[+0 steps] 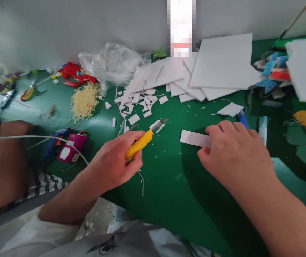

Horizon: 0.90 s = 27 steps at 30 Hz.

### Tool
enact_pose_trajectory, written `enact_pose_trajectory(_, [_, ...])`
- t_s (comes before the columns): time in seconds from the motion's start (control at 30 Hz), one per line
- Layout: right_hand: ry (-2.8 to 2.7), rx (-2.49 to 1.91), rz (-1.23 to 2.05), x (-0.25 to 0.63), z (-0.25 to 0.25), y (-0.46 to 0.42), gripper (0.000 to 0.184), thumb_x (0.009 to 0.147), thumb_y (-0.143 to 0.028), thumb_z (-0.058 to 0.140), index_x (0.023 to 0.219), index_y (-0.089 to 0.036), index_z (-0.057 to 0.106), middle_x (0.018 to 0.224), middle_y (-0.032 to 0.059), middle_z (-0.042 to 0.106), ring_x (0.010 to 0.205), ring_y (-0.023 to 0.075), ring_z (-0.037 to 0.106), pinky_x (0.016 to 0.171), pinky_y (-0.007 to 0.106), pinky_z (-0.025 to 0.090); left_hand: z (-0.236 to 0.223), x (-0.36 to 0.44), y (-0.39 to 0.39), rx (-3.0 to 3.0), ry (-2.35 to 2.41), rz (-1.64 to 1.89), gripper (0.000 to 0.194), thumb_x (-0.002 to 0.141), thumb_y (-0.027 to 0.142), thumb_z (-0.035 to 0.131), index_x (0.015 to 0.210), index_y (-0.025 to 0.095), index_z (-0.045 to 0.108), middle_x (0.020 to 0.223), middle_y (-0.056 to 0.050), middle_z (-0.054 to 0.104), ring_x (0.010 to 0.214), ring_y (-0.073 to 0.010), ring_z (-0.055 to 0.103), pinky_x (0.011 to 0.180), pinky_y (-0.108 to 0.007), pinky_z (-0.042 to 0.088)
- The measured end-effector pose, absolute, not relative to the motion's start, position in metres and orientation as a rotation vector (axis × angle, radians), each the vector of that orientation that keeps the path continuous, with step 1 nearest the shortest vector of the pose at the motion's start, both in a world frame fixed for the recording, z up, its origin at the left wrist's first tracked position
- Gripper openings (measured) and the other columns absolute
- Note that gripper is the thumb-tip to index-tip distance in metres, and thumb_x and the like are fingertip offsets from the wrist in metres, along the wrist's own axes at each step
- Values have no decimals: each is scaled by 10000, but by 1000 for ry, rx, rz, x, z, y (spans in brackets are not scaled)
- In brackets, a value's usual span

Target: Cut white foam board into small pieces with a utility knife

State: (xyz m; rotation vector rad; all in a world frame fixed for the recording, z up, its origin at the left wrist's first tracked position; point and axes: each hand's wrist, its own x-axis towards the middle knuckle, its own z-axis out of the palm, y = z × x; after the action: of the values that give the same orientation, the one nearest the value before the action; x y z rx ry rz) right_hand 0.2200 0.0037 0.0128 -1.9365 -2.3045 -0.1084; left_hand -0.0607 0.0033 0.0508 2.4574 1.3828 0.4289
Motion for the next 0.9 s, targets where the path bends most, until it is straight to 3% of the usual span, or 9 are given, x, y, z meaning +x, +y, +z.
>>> enact_pose_trajectory(0.27, [-2341,-1779,-100,203,2,3,323,895,-417,498,929,-191,726,899,129,686,812,294,633,670,422,477,34,-48,2,2402,1273,250,588,962,146,420,1546,136,354,1217,-146,700,955,-218,724,815,-345,634])
enact_pose_trajectory(0.6, [-2340,-1645,-135,186,-5,3,193,898,-331,583,910,-202,727,849,87,671,772,228,625,626,338,471,27,-37,-4,2537,1246,76,574,1025,174,359,1593,126,291,1097,-106,675,822,-181,685,629,-270,606])
enact_pose_trajectory(0.9, [-2338,-1571,-140,187,-4,5,226,920,-328,561,890,-186,734,839,89,671,751,214,611,615,329,449,39,-21,-1,2421,1332,-410,688,1004,157,406,1654,187,183,1207,-112,647,859,-197,705,661,-297,603])
